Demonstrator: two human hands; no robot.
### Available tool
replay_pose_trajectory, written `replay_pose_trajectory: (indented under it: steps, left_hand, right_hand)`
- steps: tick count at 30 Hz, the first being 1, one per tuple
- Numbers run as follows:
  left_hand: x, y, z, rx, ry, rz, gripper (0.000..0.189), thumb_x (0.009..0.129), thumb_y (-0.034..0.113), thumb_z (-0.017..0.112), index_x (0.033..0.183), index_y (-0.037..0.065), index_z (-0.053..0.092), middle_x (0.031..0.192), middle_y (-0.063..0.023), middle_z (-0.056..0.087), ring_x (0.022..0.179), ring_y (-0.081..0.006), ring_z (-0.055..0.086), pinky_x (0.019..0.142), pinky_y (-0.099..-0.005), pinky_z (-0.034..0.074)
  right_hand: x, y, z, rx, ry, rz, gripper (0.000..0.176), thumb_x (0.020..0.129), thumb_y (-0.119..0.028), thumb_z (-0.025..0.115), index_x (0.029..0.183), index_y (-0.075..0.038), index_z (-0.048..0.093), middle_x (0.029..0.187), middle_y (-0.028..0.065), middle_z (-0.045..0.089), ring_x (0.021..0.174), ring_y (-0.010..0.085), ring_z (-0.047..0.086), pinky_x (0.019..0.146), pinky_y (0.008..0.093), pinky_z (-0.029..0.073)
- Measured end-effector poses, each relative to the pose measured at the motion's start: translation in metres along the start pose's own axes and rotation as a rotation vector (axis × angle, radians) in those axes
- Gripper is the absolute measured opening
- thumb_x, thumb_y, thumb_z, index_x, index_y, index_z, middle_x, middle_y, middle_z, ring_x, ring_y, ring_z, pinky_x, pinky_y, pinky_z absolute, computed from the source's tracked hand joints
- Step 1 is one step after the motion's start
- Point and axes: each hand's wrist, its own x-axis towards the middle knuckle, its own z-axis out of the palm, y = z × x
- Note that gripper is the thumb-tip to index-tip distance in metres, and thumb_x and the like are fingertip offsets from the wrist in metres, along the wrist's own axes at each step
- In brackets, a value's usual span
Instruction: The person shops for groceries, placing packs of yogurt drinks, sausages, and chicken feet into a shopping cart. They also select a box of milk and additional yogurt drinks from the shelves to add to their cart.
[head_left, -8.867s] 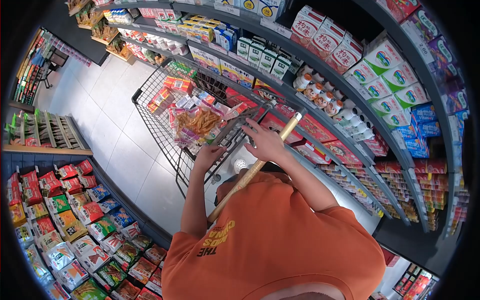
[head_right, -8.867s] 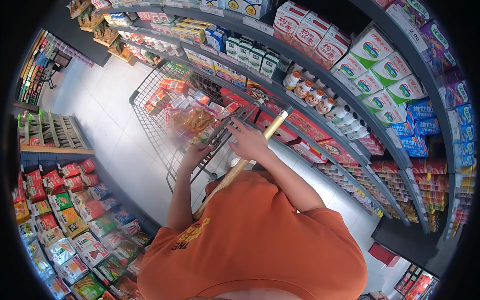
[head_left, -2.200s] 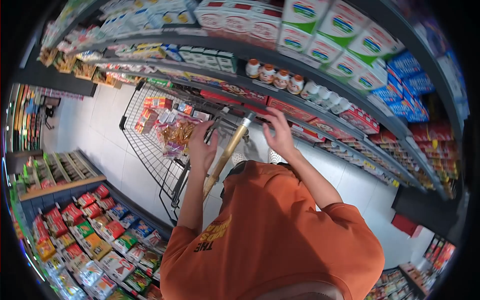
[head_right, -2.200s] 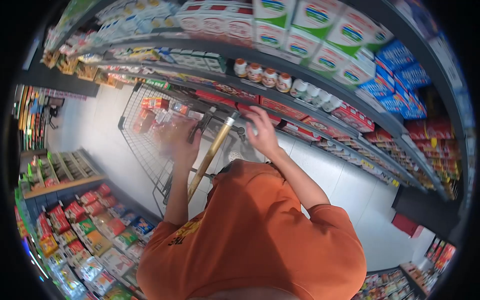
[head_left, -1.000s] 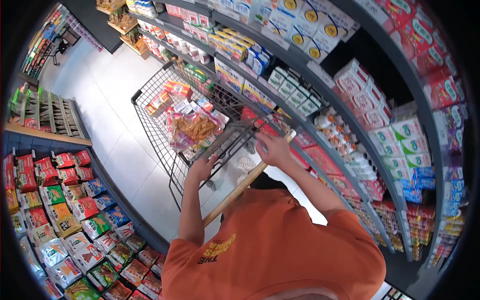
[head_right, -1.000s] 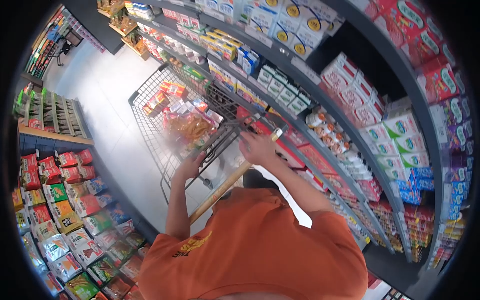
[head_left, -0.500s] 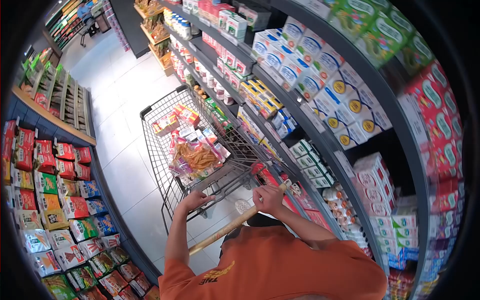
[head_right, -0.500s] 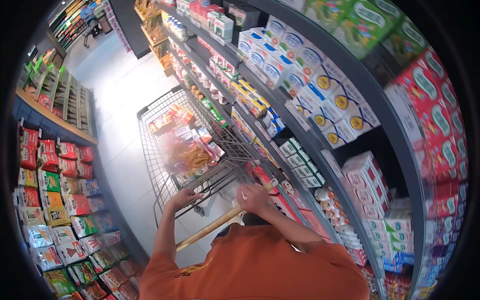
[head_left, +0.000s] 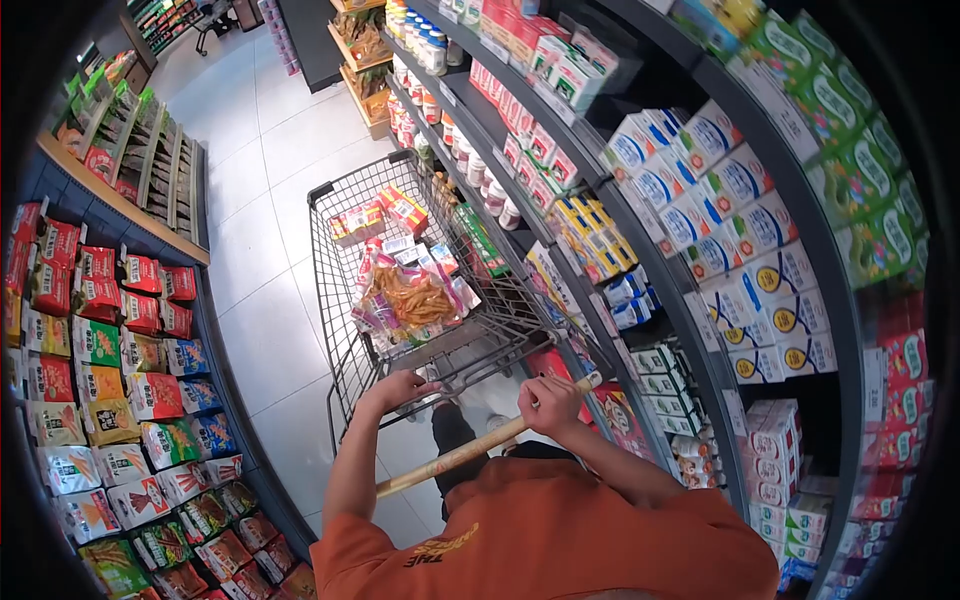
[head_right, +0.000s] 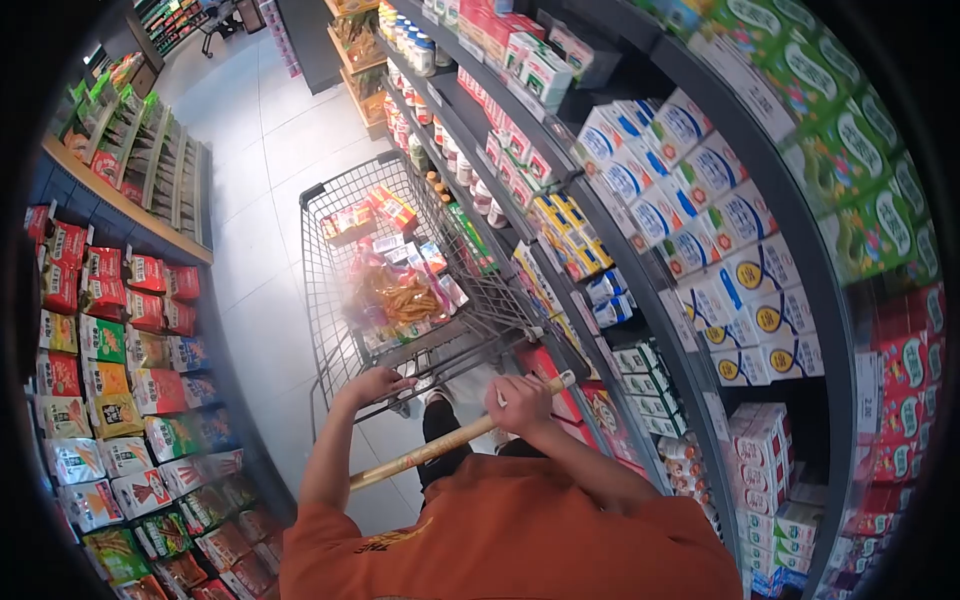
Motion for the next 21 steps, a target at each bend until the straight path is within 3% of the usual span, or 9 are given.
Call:
replay_pose_trajectory:
  steps: [5,9,17,21]
  left_hand:
    - [0.022,-0.03,-0.053,0.031,0.005,0.031,0.073,0.092,0.07,0.049,0.098,0.0,0.072,0.088,-0.0212,0.069,0.084,-0.0336,0.066,0.081,-0.0444,0.05]
    - [0.033,-0.044,-0.11,0.061,-0.03,-0.015,0.069,0.092,0.068,0.049,0.106,0.005,0.073,0.104,-0.0221,0.07,0.103,-0.039,0.065,0.092,-0.0436,0.049]
    - [0.069,-0.088,-0.19,0.096,-0.014,0.082,0.067,0.09,0.069,0.049,0.108,0.009,0.073,0.098,-0.0241,0.069,0.096,-0.0413,0.065,0.089,-0.0461,0.049]
    - [0.091,-0.109,-0.221,0.108,0.013,0.124,0.067,0.091,0.068,0.05,0.105,0.006,0.073,0.097,-0.0251,0.069,0.095,-0.0415,0.065,0.087,-0.0459,0.049]
  right_hand:
    - [0.048,-0.008,0.032,-0.017,-0.011,0.075,0.01,0.081,-0.017,0.066,0.074,-0.011,0.063,0.065,0.0045,0.062,0.056,0.0268,0.062,0.056,0.0383,0.047]
    - [0.097,-0.02,0.06,-0.011,0.013,0.117,0.011,0.082,-0.018,0.066,0.073,-0.012,0.063,0.063,0.0029,0.06,0.054,0.0264,0.06,0.054,0.0391,0.046]
    - [0.184,-0.033,0.103,-0.083,-0.024,0.176,0.017,0.085,-0.019,0.064,0.071,-0.011,0.061,0.058,0.0051,0.058,0.053,0.0306,0.059,0.053,0.0418,0.045]
    - [0.219,-0.031,0.123,-0.079,-0.058,0.245,0.02,0.086,-0.02,0.063,0.07,-0.01,0.06,0.059,0.0068,0.06,0.054,0.0326,0.061,0.052,0.0444,0.045]
